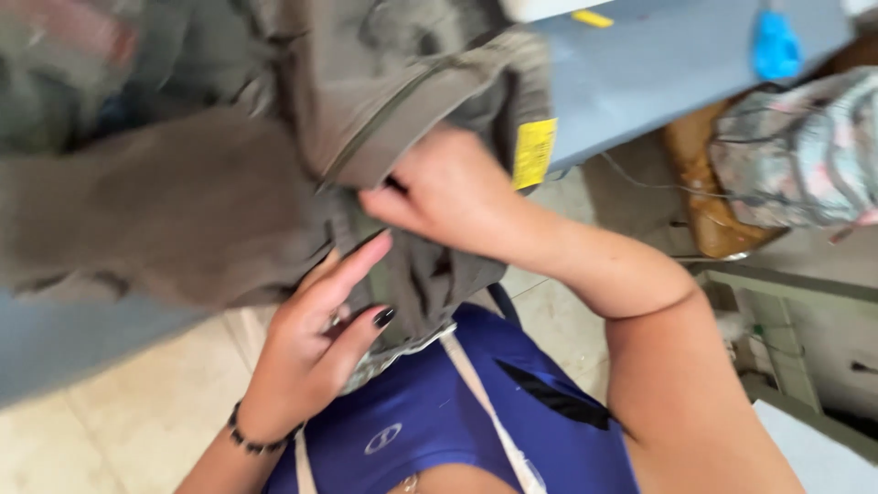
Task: Inspecting and repairing the zipper area of a pair of cargo pants using pins and scissors.
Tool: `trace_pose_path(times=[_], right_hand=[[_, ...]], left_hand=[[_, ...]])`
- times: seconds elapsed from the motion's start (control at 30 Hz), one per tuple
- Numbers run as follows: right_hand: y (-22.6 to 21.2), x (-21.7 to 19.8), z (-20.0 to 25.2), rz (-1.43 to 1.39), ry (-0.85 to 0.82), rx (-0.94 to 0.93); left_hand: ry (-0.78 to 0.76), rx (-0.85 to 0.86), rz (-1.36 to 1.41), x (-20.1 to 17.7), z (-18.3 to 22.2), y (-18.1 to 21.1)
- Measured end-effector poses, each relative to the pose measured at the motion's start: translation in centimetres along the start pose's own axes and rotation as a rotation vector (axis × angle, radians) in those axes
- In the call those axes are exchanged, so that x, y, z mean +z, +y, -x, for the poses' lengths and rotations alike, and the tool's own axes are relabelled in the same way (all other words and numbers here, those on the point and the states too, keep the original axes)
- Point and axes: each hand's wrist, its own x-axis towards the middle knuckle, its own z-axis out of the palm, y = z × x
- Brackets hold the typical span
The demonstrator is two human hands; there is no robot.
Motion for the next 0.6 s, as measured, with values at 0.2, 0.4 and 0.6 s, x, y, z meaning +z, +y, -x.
trace_pose_path(times=[0.2, 0.4, 0.6], right_hand=[[-1.3, -5.1, 0.6, -0.083, 0.086, 0.017], [8.0, -12.5, 7.5, 0.188, 0.347, 0.389], [19.9, -13.0, 13.4, 0.230, 0.322, 0.484]], left_hand=[[0.039, -0.180, 0.060, 0.5, 0.0, -0.5], [0.074, -0.246, 0.037, 0.5, 0.0, -0.4], [0.070, -0.278, 0.078, 0.5, -0.2, 0.0]])
